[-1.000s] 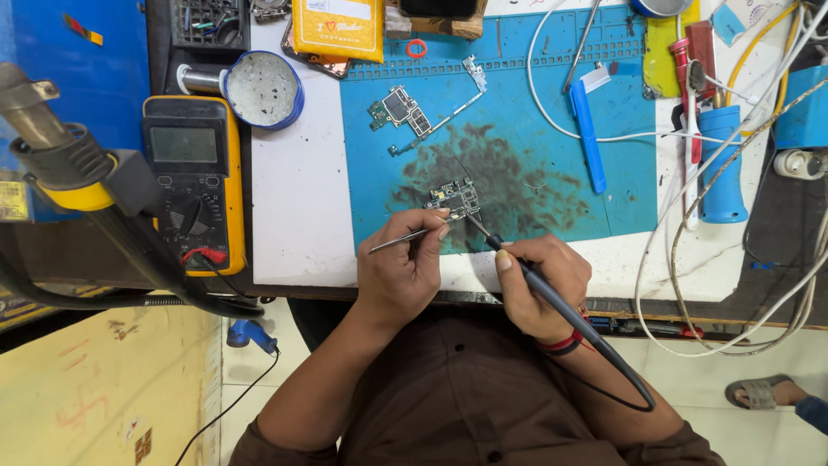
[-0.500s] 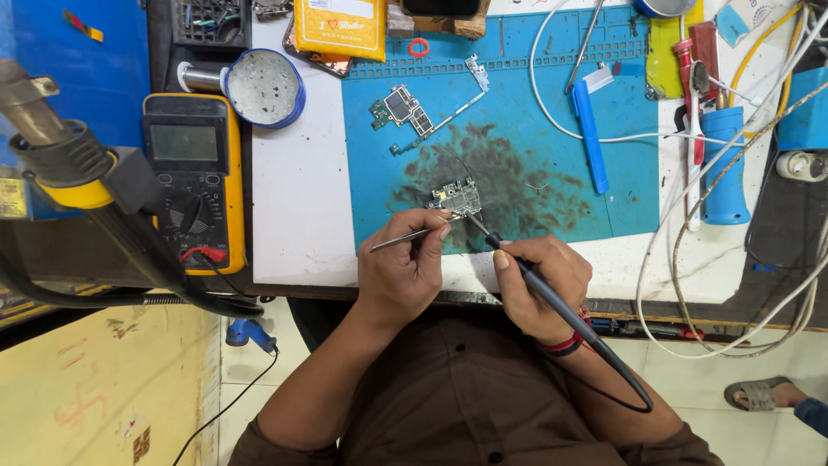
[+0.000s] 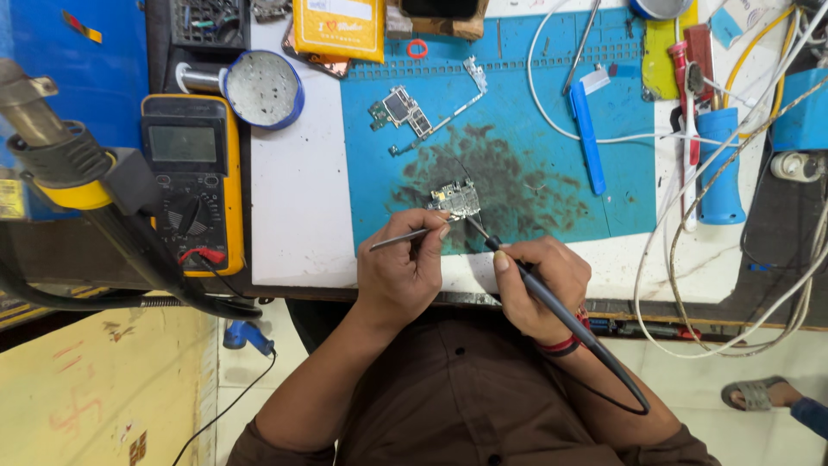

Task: The person uses a soldering iron and tweezers to apply solder to multiple points on a small circuit board. They repeatedly heat and reposition components while holding the board steady on a workbench.

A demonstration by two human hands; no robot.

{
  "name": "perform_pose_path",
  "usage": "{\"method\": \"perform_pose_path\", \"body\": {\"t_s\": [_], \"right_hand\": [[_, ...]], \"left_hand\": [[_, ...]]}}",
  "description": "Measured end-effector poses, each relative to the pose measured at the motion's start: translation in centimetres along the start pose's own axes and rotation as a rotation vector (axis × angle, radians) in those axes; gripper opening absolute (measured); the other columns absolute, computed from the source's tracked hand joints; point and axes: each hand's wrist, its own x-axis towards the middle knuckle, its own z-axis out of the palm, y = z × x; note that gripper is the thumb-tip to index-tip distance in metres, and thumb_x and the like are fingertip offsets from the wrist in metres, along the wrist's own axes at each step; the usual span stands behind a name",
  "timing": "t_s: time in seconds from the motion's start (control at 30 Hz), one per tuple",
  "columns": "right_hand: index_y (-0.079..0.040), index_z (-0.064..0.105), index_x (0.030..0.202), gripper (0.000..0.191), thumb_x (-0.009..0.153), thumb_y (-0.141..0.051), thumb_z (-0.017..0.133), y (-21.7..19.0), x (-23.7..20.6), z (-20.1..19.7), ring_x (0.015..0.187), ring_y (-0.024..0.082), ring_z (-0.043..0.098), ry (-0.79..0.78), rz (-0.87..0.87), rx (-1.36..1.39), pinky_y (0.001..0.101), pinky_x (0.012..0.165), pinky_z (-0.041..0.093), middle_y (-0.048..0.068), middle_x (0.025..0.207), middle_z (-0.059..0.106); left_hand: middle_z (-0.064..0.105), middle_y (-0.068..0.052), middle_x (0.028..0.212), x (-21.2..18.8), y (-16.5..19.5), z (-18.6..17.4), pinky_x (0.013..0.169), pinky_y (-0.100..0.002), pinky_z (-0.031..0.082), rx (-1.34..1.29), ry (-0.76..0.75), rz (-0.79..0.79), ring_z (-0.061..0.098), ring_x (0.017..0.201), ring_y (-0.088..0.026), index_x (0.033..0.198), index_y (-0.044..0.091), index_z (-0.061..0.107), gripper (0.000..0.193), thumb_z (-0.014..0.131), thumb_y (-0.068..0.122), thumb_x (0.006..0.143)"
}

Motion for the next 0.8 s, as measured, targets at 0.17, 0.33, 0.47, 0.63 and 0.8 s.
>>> {"method": "perform_pose_path", "body": {"t_s": [0.17, 0.33, 0.47, 0.63, 0.8], "right_hand": [[-0.001, 0.068, 0.096, 0.011, 0.088, 0.0, 0.075, -0.04, 0.1, 0.05, 0.062, 0.018, 0.062, -0.002, 0.0, 0.001, 0.0296, 0.057, 0.045, 0.01, 0.078, 0.066], [-0.002, 0.067, 0.094, 0.01, 0.088, 0.0, 0.075, -0.08, 0.32, 0.06, 0.06, 0.018, 0.061, -0.004, -0.012, 0.005, 0.0297, 0.056, 0.044, 0.01, 0.076, 0.066], [-0.002, 0.066, 0.093, 0.01, 0.089, 0.0, 0.075, -0.15, 0.34, 0.05, 0.061, 0.018, 0.06, -0.005, -0.007, 0.006, 0.03, 0.057, 0.044, 0.01, 0.075, 0.065], [-0.002, 0.068, 0.093, 0.01, 0.087, 0.0, 0.075, -0.15, 0.45, -0.01, 0.06, 0.018, 0.06, -0.014, -0.009, 0.01, 0.0298, 0.056, 0.043, 0.009, 0.074, 0.065], [-0.001, 0.067, 0.093, 0.009, 0.088, 0.0, 0.075, -0.2, 0.62, 0.1, 0.059, 0.017, 0.059, -0.001, -0.009, 0.024, 0.0291, 0.056, 0.043, 0.009, 0.075, 0.065]], "left_hand": [[0.077, -0.01, 0.104, 0.12, -0.11, 0.03, 0.071, -0.027, 0.061, 0.03, 0.009, 0.042, 0.077, 0.081, -0.017, 0.105, 0.004, 0.062, 0.011, 0.07, 0.006, 0.098], [0.078, -0.01, 0.103, 0.24, -0.3, 0.06, 0.068, -0.027, 0.06, 0.027, 0.013, 0.02, 0.076, 0.077, -0.016, 0.104, 0.004, 0.062, 0.011, 0.071, 0.006, 0.098], [0.077, -0.01, 0.104, 0.16, -0.29, 0.13, 0.071, -0.027, 0.06, 0.016, 0.02, 0.034, 0.077, 0.081, -0.016, 0.105, 0.004, 0.062, 0.011, 0.071, 0.006, 0.099], [0.078, -0.01, 0.103, 0.2, -0.22, 0.09, 0.07, -0.027, 0.061, 0.029, 0.014, 0.022, 0.077, 0.08, -0.016, 0.104, 0.004, 0.063, 0.01, 0.071, 0.006, 0.098], [0.078, -0.01, 0.103, 0.32, -0.15, 0.13, 0.068, -0.027, 0.06, 0.024, 0.004, 0.018, 0.076, 0.078, -0.017, 0.105, 0.004, 0.062, 0.011, 0.071, 0.007, 0.098]]}}
